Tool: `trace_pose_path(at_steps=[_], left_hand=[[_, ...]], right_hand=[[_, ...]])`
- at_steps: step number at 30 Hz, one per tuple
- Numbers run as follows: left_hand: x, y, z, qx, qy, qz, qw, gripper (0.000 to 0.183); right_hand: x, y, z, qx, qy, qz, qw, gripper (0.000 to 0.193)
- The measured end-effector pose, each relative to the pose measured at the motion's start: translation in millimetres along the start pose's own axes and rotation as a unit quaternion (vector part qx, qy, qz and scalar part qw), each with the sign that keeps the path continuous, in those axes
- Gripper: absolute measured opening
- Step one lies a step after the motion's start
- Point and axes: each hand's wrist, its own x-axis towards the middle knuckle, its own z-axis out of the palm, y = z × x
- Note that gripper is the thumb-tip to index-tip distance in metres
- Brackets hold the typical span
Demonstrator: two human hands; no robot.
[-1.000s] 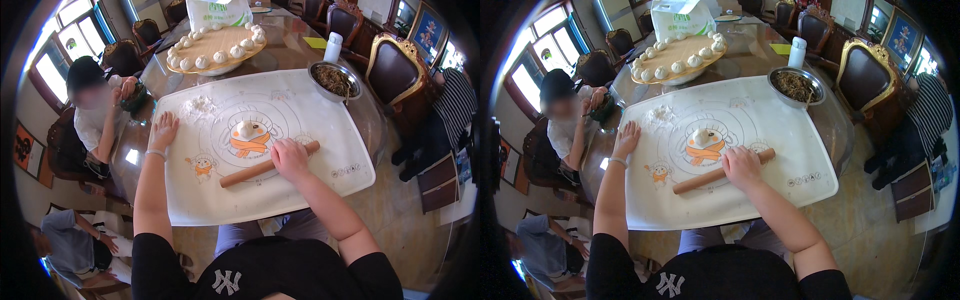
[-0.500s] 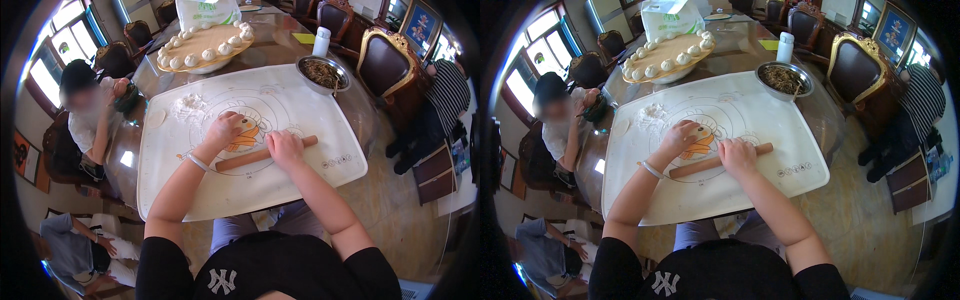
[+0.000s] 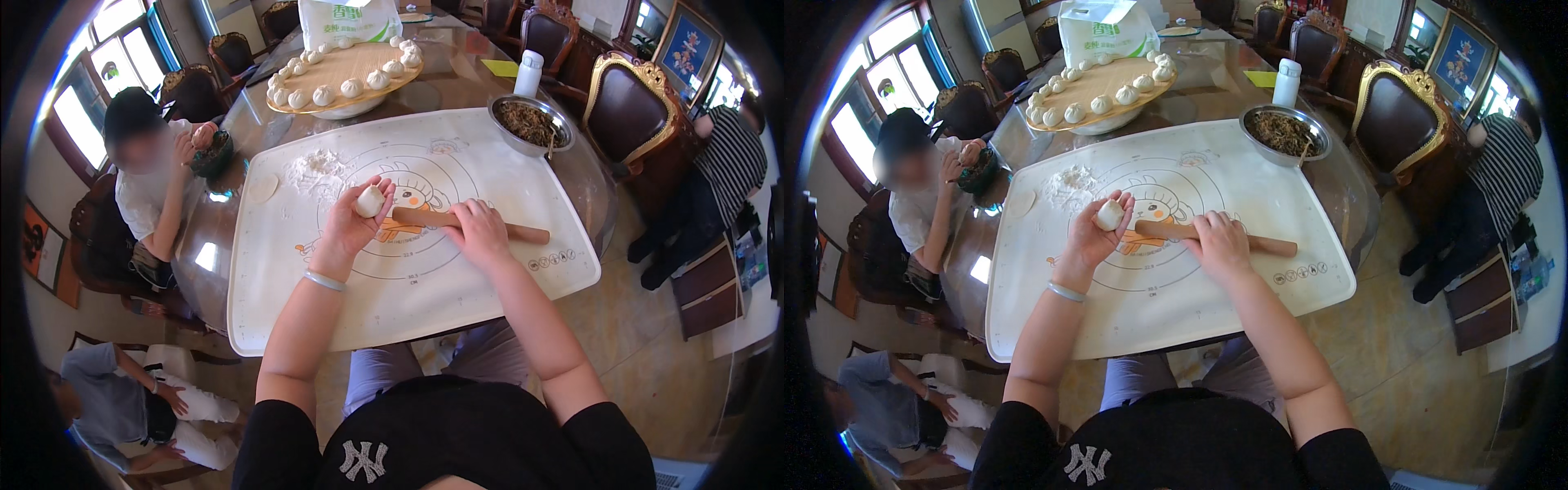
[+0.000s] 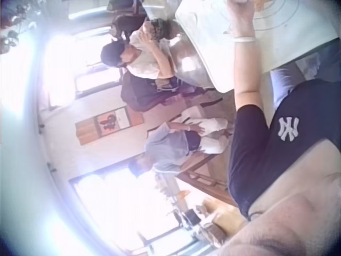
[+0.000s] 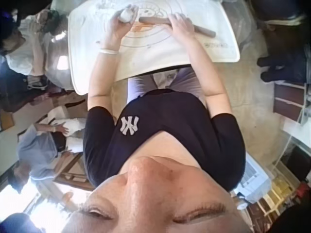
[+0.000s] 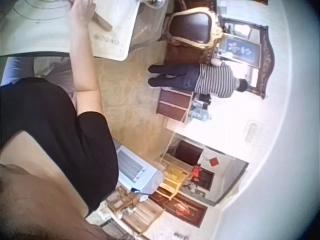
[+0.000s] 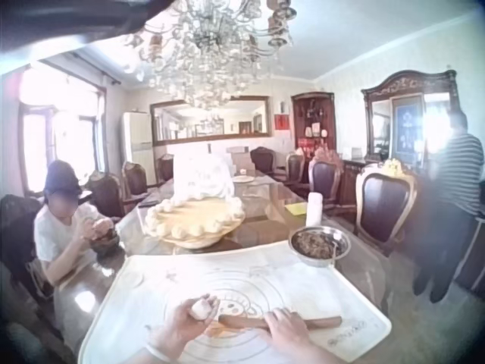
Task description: The person rolls out pieces of dough using a wooden pin on a mat and places them on a large circular tray.
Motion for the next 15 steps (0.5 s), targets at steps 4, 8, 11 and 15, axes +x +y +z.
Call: trace_pose_path(at_steps=[4, 8, 11, 15], left_hand=[[-2, -3, 1, 0.066, -0.012, 0.017, 0.998, 0.035], [-7, -8, 1, 0.144, -0.067, 0.073, 0.985, 0.037], [-1, 6, -6, 0.333, -0.023, 0.206, 0.920, 0.035], [5, 43, -38, 0.698, 0.148, 0.415, 0.564, 0.027]], right_hand=[[7, 3, -5, -0.005, 0.011, 0.045, 0.999, 0.025], [28, -41, -19, 0.146, 0.016, -0.029, 0.989, 0.024], [51, -60, -8, 0.195, 0.008, -0.052, 0.979, 0.022], [65, -52, 23, 0.149, 0.033, -0.056, 0.987, 0.020]])
